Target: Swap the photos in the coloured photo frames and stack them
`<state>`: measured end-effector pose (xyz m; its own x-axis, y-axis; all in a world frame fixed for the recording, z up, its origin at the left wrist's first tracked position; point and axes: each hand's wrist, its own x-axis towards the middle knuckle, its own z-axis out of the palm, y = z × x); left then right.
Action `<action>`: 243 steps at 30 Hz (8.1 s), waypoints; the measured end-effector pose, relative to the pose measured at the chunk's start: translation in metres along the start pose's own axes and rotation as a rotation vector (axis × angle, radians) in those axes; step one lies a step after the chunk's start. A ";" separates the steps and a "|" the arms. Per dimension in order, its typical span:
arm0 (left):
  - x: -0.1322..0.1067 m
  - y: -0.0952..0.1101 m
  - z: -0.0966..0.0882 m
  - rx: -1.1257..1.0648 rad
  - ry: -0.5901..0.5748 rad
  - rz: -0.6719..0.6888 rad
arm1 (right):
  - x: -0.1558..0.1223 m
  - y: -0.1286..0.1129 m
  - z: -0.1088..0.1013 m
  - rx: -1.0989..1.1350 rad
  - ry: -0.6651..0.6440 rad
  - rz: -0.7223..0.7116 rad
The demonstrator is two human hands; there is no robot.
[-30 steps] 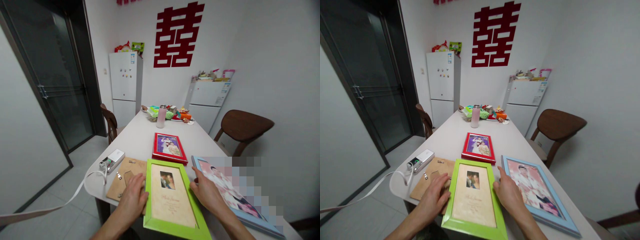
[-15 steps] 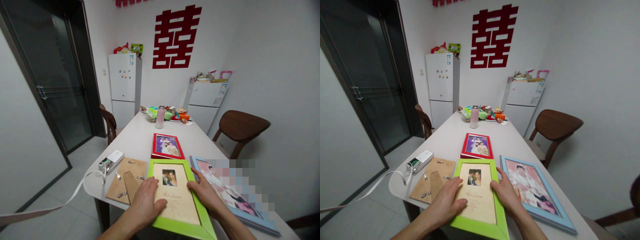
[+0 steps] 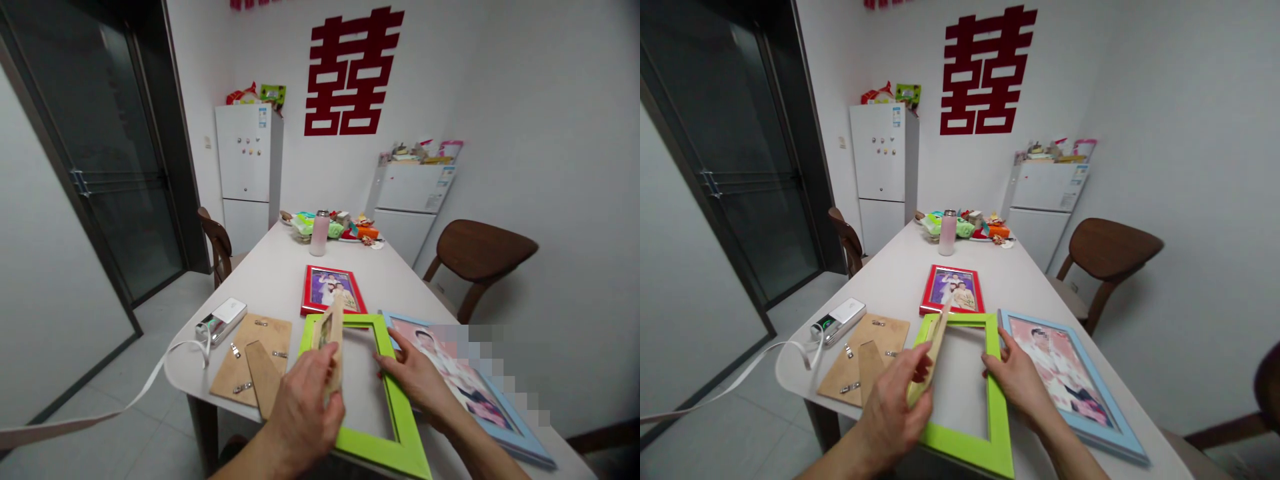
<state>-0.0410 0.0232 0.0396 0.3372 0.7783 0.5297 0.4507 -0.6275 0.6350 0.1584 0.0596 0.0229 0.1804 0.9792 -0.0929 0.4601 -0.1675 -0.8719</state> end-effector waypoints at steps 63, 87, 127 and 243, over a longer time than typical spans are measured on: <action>-0.005 -0.014 0.019 -0.822 0.250 -0.460 | -0.013 -0.010 0.058 1.045 0.009 0.104; -0.024 -0.040 0.010 0.247 -0.368 -0.254 | 0.029 0.008 0.031 -0.334 0.022 -0.138; -0.037 -0.056 -0.059 0.352 -0.080 -0.046 | -0.056 -0.049 0.067 -0.235 -0.157 -0.565; -0.029 -0.048 0.014 0.221 -0.482 -0.136 | 0.086 0.003 0.068 -0.671 0.175 -0.227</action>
<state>-0.0606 0.0314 -0.0142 0.5813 0.8075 0.1003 0.6620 -0.5410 0.5188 0.1158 0.1509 -0.0202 0.1277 0.9749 0.1825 0.9264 -0.0515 -0.3731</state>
